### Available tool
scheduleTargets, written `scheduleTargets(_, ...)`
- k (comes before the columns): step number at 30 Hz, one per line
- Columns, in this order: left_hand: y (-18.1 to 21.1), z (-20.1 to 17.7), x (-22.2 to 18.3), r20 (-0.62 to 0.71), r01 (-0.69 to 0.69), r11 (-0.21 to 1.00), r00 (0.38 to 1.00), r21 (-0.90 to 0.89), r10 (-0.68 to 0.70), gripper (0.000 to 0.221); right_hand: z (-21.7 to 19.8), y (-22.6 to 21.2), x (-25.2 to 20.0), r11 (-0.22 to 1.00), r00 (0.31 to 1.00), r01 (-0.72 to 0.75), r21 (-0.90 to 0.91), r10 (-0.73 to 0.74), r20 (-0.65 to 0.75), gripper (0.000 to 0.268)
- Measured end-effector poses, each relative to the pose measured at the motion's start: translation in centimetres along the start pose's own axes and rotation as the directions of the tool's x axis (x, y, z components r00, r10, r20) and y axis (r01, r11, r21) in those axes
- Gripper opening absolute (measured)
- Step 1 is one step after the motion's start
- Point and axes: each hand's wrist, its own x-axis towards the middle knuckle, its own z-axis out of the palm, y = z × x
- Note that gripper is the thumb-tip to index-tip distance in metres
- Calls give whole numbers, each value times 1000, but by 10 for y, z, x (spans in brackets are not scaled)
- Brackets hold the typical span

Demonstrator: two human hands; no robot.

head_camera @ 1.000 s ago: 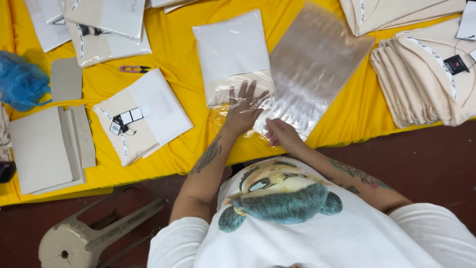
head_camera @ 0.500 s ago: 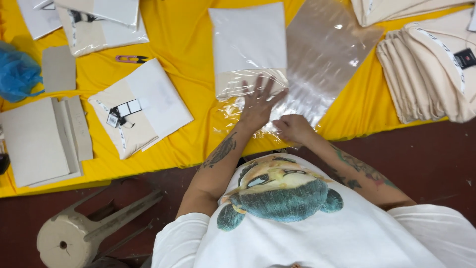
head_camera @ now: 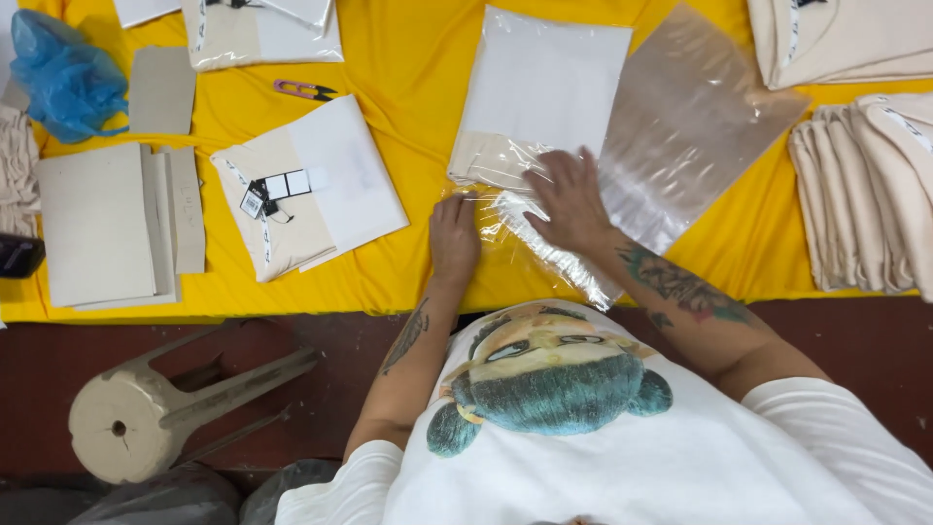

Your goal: Packing folded t-shirts into clear plastic bags at a packaging station.

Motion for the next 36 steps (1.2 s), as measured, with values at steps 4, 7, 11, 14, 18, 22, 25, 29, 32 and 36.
scheduleTargets(4,-17,-5,10,-55,171,984,983,-56,-174,25,28,-20,22,980,978,197,-19,-195,79,44)
scheduleTargets(7,-28,-2,27,-89,191,971,975,-145,-205,31,51,-15,40,975,975,221,-34,-220,33,38)
scheduleTargets(11,-47,5,39,-146,76,963,982,-260,-117,7,68,-6,44,930,934,347,123,-330,-140,24)
scheduleTargets(14,-54,-1,47,-203,-119,981,975,-153,87,14,31,-21,55,912,908,408,44,-401,-121,4)
scheduleTargets(18,-51,-12,57,-179,-162,981,974,-106,141,19,36,-25,64,973,976,215,-84,-216,-3,26)
scheduleTargets(22,-49,-15,57,-122,-97,993,989,-74,88,21,78,-15,60,963,975,223,-149,-219,43,19)
scheduleTargets(25,-53,-10,63,-137,-75,997,988,-5,73,16,96,-11,59,955,969,245,-168,-246,17,15)
scheduleTargets(29,-53,2,71,-136,-139,989,980,42,144,9,78,-15,61,974,979,201,-108,-198,42,11)
scheduleTargets(32,-55,8,77,-147,-167,985,974,33,170,9,62,-23,67,977,979,203,-64,-203,10,10)
scheduleTargets(36,-65,23,76,-159,-210,977,965,23,211,9,55,-15,66,973,974,226,-32,-227,-23,10)
